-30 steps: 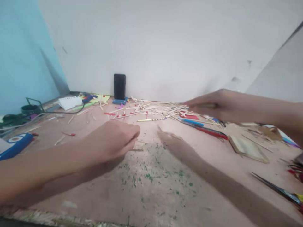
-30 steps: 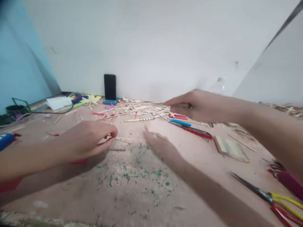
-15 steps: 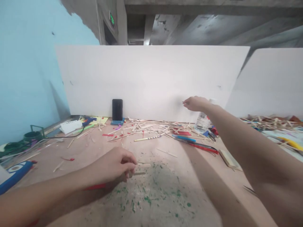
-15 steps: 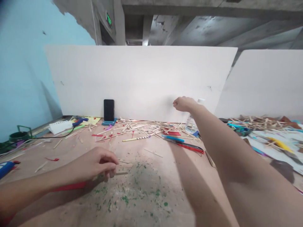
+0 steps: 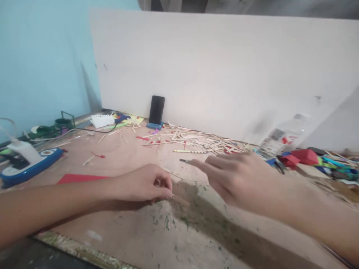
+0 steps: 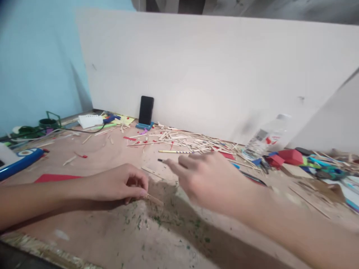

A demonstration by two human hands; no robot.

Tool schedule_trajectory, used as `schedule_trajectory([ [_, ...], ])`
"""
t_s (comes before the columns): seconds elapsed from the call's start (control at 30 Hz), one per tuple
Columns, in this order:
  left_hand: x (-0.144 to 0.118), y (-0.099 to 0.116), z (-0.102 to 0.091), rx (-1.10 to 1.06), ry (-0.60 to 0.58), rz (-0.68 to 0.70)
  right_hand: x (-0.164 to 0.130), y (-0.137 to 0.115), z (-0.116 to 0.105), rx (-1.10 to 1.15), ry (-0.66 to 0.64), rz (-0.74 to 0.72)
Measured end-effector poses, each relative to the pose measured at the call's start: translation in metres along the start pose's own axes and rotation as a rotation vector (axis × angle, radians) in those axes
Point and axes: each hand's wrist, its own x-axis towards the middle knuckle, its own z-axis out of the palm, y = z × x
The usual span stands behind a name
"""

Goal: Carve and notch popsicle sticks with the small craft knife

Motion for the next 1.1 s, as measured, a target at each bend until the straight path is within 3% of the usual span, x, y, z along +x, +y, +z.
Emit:
schedule_trajectory([
  [0.07, -0.001, -0.002, -0.002, 0.068, 0.014, 0.071, 0.004, -0.021, 0.008, 0.117, 0.078, 0.004],
  [0.13, 0.0, -0.004, -0.003, 0.12, 0.02, 0.122, 0.012, -0.03, 0.021, 0.423, 0.231, 0.129],
  [0.3, 0.004, -0.01, -0.004, 0.201, 0.041, 0.203, 0.05, -0.021, 0.051, 0.75, 0.497, 0.478],
  [0.43, 0.007, -0.013, -0.006, 0.252, 0.08, 0.237, 0.099, 0.01, 0.052, 0.829, 0.566, 0.581],
  [0.57, 0.008, -0.017, -0.003, 0.273, 0.106, 0.256, 0.149, 0.075, 0.053, 0.665, 0.611, 0.646],
  [0.7, 0.009, -0.018, -0.001, 0.302, 0.138, 0.248, 0.162, 0.138, 0.067, 0.468, 0.54, 0.718],
  [0.8, 0.009, -0.018, 0.0, 0.329, 0.145, 0.249, 0.149, 0.154, 0.077, 0.405, 0.444, 0.738],
  [0.97, 0.004, -0.027, 0.002, 0.418, 0.111, 0.277, 0.121, 0.12, 0.077, 0.415, 0.269, 0.733],
  [1.1, 0.008, -0.043, -0.009, 0.527, 0.107, 0.241, 0.107, 0.083, 0.065, 0.506, 0.155, 0.615],
])
